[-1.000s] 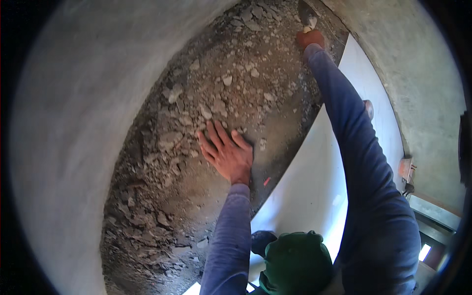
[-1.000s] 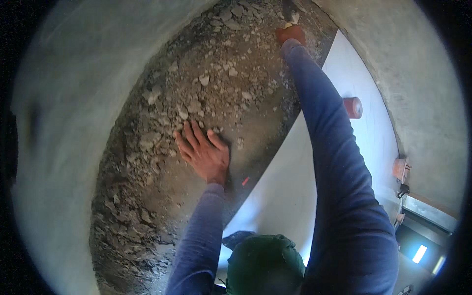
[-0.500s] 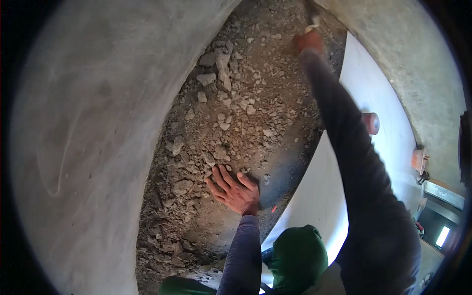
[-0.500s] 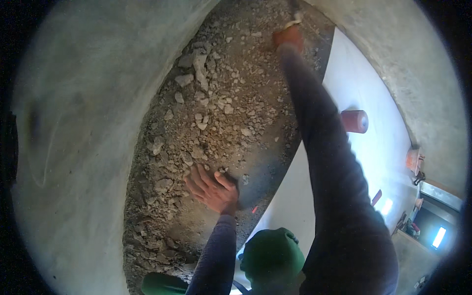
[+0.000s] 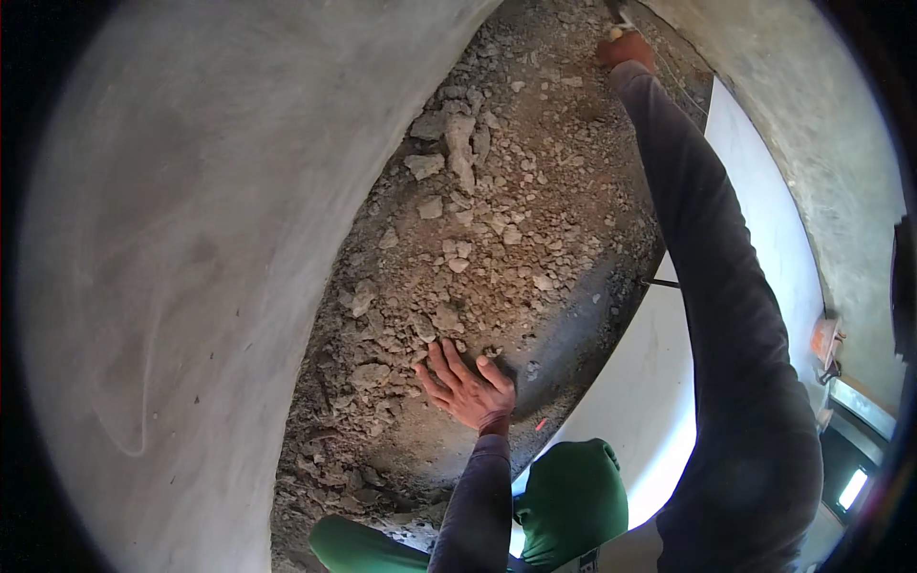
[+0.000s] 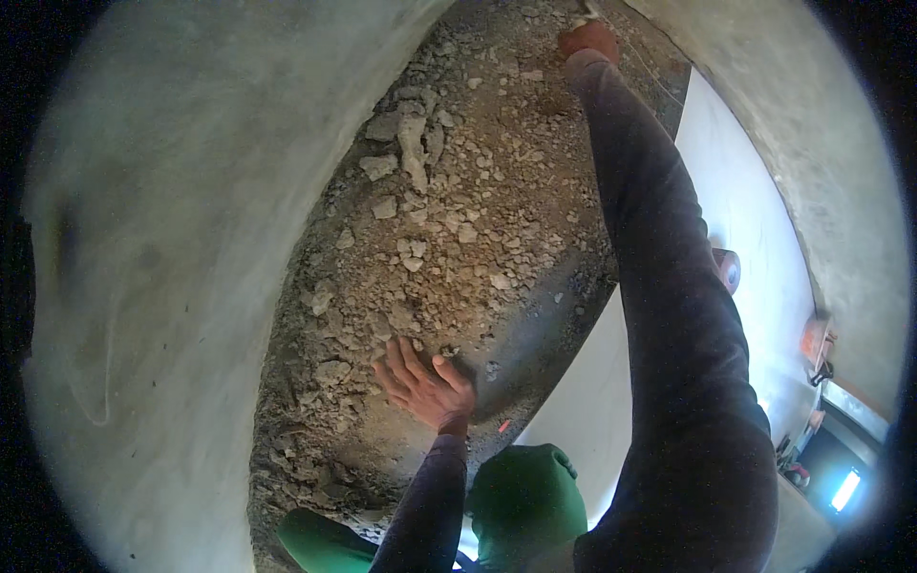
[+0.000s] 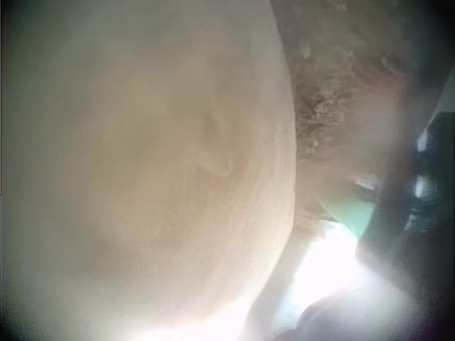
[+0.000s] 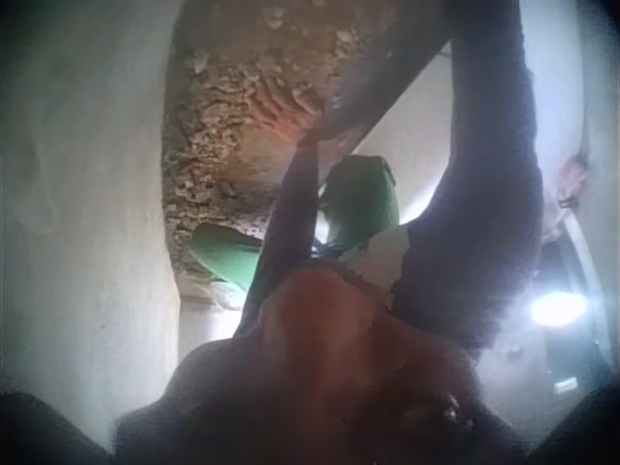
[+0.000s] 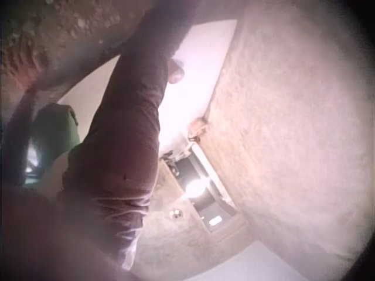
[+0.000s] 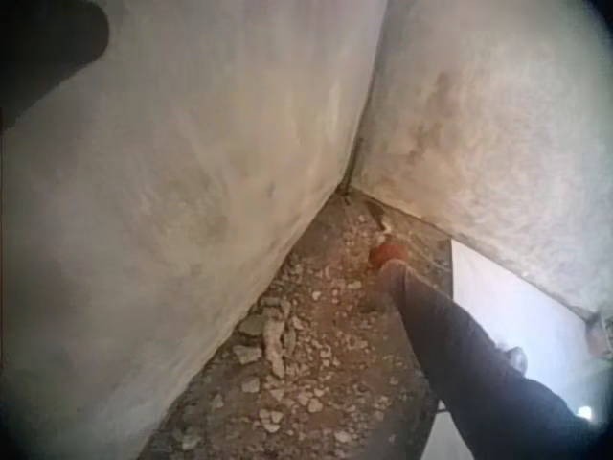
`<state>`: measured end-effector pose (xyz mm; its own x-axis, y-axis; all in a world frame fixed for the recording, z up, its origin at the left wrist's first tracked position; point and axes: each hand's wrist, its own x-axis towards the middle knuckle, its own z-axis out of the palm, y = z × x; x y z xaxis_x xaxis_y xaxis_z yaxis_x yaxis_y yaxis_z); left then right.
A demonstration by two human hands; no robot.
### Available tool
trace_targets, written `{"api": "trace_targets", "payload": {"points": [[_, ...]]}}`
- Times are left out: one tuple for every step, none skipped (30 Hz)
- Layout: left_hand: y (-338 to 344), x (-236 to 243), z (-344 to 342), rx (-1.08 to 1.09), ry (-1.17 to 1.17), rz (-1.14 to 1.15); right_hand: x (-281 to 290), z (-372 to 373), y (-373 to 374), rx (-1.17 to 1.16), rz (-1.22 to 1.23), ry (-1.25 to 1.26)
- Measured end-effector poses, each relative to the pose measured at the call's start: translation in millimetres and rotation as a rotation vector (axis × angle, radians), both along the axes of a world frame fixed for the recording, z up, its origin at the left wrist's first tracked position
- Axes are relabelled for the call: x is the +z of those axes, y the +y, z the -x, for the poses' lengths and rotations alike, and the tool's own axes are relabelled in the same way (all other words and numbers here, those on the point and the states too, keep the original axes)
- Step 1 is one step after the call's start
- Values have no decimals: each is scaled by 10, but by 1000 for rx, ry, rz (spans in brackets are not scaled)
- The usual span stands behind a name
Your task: The person spreads wet mortar onto a floor surface using a trowel and then places a large white tile onto the mortar bed. After positioning the tile, they scrape up excess debris and mortar from the surrounding area and place it back into a container by hand and with the trowel.
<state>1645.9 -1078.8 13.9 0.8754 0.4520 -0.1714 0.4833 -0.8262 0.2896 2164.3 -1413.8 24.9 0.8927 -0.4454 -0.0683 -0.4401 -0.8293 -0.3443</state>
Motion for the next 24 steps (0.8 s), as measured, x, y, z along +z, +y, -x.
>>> {"api": "trace_targets", "payload": {"points": [[15,6,-3,2,-10,4,-121,-43,42,34,-32,55],[70,21,-30,6,-20,2,-334,85,358,1,12,-55],[113,3,-24,4,-24,-27,-354,57,555,-28,58,-187],[125,-9,1,5,-30,-28,-320,20,544,-27,57,-192],[145,-30,25,15,-34,-30,-311,-1,515,31,63,-217],[118,-32,12,28,-34,-29,-338,-19,426,93,73,-239],[93,-41,-6,34,-39,-18,-253,-164,274,96,69,-240],[28,-41,9,33,-27,-8,-144,-355,-36,74,-16,-163],[16,-44,17,33,-21,1,-202,-381,-84,68,-68,-119],[-2,-43,-19,30,-28,17,-245,-427,-87,64,-120,-77],[14,-18,-20,-1,-4,-11,-402,-287,-37,42,-26,-96],[27,-19,-65,7,-17,-17,-424,-255,77,26,64,-142],[39,-20,-106,14,-27,-25,-467,-214,218,33,58,-154],[66,-1,-22,13,-6,-28,-613,15,382,63,95,-177],[63,13,-5,19,-2,-30,-661,131,488,100,130,-214],[56,15,7,31,-1,-21,-639,212,521,107,126,-210],[99,7,-19,36,-10,-20,-571,260,528,131,113,-236],[132,-16,-84,45,-25,-37,-476,218,563,162,93,-275],[119,-20,-50,40,-16,-29,-385,156,471,166,85,-263],[55,-29,2,27,1,-5,-247,29,250,118,-22,-149],[22,-6,-34,19,20,-19,-253,3,215,98,-76,-100],[12,-16,-51,24,11,-16,-255,-37,244,81,-135,-53],[-25,-9,-46,24,-2,5,-357,47,278,155,-97,-112],[-79,-4,-47,19,-16,31,-439,127,278,225,-52,-171]]}}
